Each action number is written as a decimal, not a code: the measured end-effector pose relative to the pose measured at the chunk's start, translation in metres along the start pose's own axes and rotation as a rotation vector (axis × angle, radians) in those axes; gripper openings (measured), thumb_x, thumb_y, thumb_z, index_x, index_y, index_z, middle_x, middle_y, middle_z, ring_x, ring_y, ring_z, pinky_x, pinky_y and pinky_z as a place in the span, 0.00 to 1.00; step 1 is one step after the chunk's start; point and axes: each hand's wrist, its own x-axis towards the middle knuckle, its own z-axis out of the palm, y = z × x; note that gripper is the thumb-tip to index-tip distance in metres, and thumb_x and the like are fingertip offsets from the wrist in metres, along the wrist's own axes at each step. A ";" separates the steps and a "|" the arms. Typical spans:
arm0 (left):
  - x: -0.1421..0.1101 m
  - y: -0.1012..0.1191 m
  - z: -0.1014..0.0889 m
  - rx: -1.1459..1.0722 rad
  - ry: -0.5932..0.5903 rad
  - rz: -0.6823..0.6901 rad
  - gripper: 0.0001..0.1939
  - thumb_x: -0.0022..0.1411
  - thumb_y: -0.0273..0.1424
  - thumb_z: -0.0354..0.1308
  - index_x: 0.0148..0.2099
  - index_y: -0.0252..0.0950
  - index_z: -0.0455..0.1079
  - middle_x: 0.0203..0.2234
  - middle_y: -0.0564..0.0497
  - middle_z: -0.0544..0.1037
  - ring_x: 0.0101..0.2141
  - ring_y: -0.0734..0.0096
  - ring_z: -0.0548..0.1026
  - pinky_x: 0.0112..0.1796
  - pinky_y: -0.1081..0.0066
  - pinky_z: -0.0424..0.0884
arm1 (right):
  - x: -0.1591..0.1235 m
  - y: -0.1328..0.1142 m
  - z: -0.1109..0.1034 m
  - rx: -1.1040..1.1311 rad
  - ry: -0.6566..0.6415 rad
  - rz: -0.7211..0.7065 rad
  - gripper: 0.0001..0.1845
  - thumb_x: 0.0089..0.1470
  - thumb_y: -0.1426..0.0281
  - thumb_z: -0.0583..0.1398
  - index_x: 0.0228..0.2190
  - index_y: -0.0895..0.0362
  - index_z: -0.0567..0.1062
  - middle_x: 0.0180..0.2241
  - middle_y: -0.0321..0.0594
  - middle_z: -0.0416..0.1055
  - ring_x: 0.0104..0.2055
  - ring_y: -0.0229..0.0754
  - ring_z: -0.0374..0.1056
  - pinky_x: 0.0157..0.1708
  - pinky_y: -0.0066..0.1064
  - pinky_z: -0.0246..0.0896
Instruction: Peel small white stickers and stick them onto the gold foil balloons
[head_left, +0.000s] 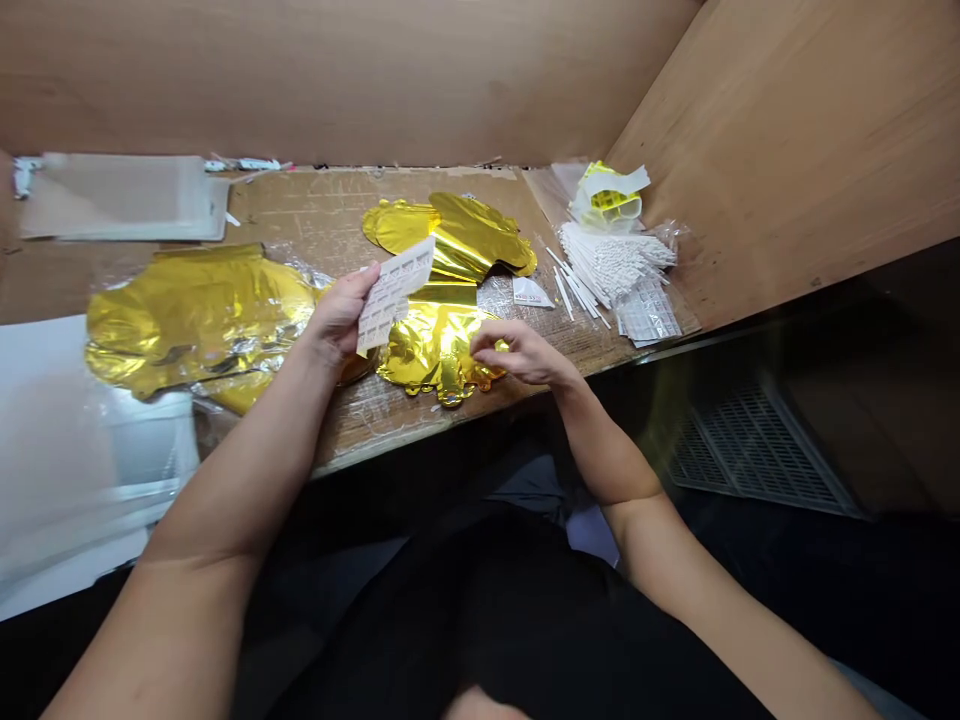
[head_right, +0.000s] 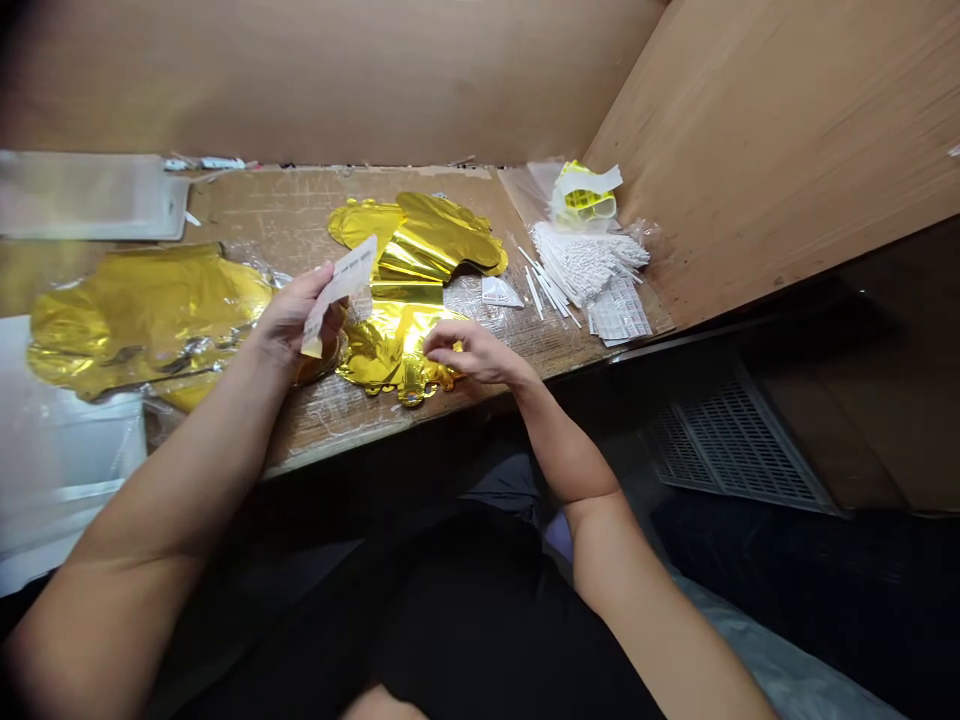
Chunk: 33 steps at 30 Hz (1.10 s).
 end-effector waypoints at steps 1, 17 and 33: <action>-0.003 0.004 0.003 -0.044 0.015 -0.026 0.16 0.86 0.28 0.45 0.48 0.28 0.72 0.31 0.48 0.79 0.26 0.76 0.75 0.26 0.82 0.72 | 0.003 0.002 0.003 -0.017 -0.087 -0.006 0.09 0.64 0.65 0.63 0.35 0.57 0.78 0.33 0.39 0.75 0.37 0.41 0.68 0.43 0.34 0.63; 0.020 -0.013 -0.019 -0.060 -0.008 0.059 0.12 0.79 0.34 0.61 0.51 0.27 0.75 0.40 0.41 0.81 0.35 0.63 0.82 0.38 0.72 0.82 | 0.012 0.025 0.051 -0.429 -0.090 -0.007 0.13 0.68 0.66 0.63 0.52 0.57 0.76 0.45 0.44 0.73 0.43 0.44 0.67 0.49 0.35 0.55; 0.003 0.010 -0.038 -0.049 -0.181 0.169 0.18 0.68 0.39 0.73 0.40 0.29 0.74 0.30 0.44 0.78 0.27 0.66 0.77 0.27 0.75 0.76 | 0.043 0.020 0.001 0.092 -0.215 0.190 0.18 0.69 0.58 0.59 0.31 0.59 0.70 0.28 0.35 0.65 0.28 0.34 0.55 0.31 0.28 0.49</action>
